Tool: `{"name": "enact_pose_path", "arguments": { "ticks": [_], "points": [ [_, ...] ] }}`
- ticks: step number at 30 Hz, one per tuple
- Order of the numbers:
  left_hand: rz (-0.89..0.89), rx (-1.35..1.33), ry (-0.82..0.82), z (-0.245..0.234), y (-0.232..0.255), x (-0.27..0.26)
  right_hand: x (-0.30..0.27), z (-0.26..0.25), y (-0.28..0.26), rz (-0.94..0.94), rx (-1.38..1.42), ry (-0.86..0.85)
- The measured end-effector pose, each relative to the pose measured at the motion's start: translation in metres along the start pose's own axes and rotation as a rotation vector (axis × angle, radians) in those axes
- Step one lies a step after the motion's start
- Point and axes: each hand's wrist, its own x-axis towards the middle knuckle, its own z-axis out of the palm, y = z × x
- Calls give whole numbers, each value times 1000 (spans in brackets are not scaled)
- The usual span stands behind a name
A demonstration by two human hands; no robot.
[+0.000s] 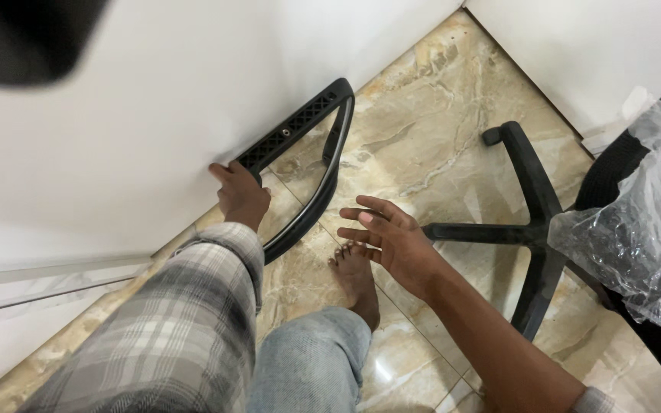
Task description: The person assembles a chair by attaching a black plastic frame to the chair base using a screwdriver. They insert screws and washers into the frame and tighten them to secure the part.
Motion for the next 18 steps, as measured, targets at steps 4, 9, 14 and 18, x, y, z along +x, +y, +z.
{"name": "enact_pose_path", "arguments": {
  "ticks": [4,9,14,18],
  "points": [
    [-104,-182,-28,12,-11,-11,-10,-2,6,-1,0,0],
    [-238,-449,11,11,23,-50,-32,3,-2,4,53,17],
    [30,-382,111,-56,24,-105,-71,11,-17,-39,48,38],
    [287,-359,218,-129,22,-156,-115,15,-29,-135,58,5]
  ]
}}
